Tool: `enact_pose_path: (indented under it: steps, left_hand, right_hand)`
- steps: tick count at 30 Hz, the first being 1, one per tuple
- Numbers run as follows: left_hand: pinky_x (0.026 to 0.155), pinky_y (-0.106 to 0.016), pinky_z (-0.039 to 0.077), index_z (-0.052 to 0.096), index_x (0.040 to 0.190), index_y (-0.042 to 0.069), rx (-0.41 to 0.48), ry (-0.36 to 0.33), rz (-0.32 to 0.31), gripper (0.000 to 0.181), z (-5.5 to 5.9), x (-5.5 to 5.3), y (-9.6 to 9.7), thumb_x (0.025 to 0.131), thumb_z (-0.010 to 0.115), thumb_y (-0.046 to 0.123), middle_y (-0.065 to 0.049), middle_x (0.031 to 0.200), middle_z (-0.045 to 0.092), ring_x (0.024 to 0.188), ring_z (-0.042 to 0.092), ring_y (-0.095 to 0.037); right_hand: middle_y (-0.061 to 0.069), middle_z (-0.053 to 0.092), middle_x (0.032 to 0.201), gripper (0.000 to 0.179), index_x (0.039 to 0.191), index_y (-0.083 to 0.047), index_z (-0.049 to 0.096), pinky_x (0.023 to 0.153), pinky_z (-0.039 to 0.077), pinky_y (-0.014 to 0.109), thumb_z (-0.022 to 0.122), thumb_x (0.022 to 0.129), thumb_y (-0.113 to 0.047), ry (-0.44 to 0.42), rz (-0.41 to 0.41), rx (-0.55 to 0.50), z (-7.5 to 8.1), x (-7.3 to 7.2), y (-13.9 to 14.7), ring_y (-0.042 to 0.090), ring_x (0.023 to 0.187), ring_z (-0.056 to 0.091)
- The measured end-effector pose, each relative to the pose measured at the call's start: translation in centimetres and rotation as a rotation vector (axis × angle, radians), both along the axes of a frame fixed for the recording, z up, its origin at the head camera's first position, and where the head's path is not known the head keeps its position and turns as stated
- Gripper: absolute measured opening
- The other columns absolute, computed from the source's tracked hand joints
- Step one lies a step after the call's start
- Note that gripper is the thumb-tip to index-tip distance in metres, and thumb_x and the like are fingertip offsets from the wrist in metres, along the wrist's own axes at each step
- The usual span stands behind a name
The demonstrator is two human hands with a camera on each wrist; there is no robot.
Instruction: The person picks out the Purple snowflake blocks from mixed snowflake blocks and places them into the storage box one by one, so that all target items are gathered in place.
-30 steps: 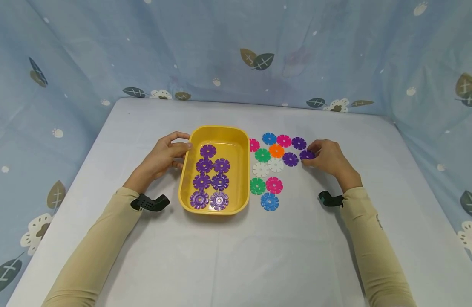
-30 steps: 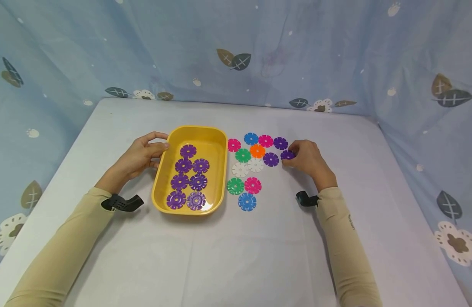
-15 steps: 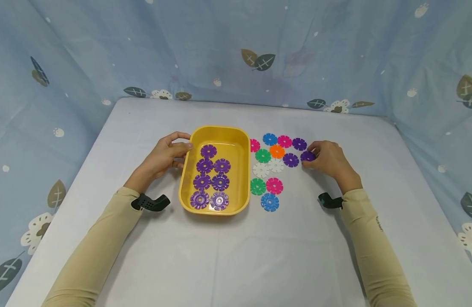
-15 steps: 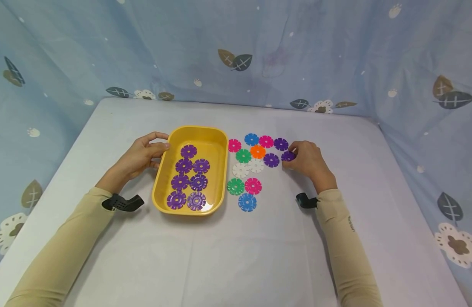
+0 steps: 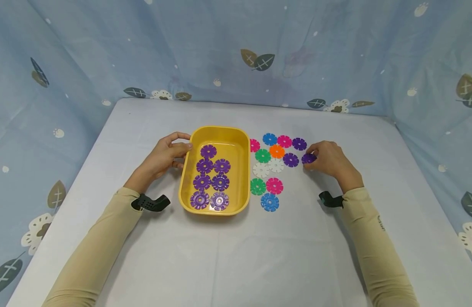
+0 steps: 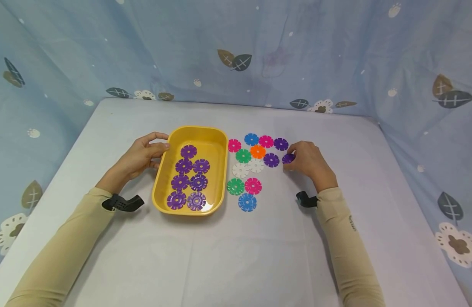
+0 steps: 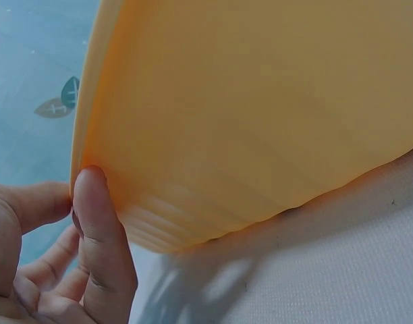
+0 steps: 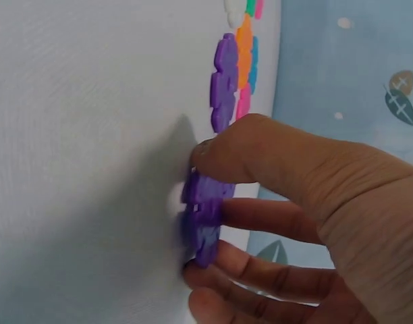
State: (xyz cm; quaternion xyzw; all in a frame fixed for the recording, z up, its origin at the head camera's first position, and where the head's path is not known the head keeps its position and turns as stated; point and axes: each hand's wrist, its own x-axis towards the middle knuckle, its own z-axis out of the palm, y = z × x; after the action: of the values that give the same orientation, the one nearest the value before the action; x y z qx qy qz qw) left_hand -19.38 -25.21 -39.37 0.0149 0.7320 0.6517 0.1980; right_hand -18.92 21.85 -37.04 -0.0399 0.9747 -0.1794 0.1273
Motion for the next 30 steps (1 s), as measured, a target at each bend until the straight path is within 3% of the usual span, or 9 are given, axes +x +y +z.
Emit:
enact_pose_path:
  steps: [10, 19, 30]
  left_hand:
    - [0.059, -0.028, 0.058, 0.044, 0.139, 0.009, -0.003, -0.001, -0.003, 0.046, 0.0, 0.2, -0.1, 0.101, 0.062, 0.028, -0.02, 0.123, 0.064, 0.084, 0.067, -0.018]
    - [0.059, -0.028, 0.058, 0.044, 0.139, 0.01, -0.002, 0.003, 0.002, 0.046, 0.0, 0.3, -0.1, 0.101, 0.063, 0.028, -0.019, 0.121, 0.065, 0.082, 0.067, -0.018]
    - [0.059, -0.028, 0.058, 0.044, 0.139, 0.01, -0.001, 0.008, -0.002, 0.047, 0.0, 0.1, 0.0, 0.1, 0.064, 0.028, -0.019, 0.122, 0.064, 0.083, 0.067, -0.018]
  right_hand:
    - [0.024, 0.065, 0.111, 0.048, 0.117, 0.001, 0.069, 0.082, 0.055, 0.052, 0.085, 0.079, -0.023, -0.027, 0.005, 0.021, 0.1, 0.3, 0.0, 0.038, 0.1, 0.055]
    - [0.025, 0.066, 0.113, 0.049, 0.118, 0.002, 0.068, 0.083, 0.053, 0.055, 0.084, 0.08, -0.023, 0.055, 0.019, 0.014, 0.8, 0.6, -0.3, 0.039, 0.103, 0.054]
    - [0.024, 0.067, 0.11, 0.048, 0.116, 0.004, 0.069, 0.088, 0.049, 0.057, 0.084, 0.079, -0.022, 0.138, 0.073, -0.018, 2.9, 0.9, -1.8, 0.039, 0.104, 0.056]
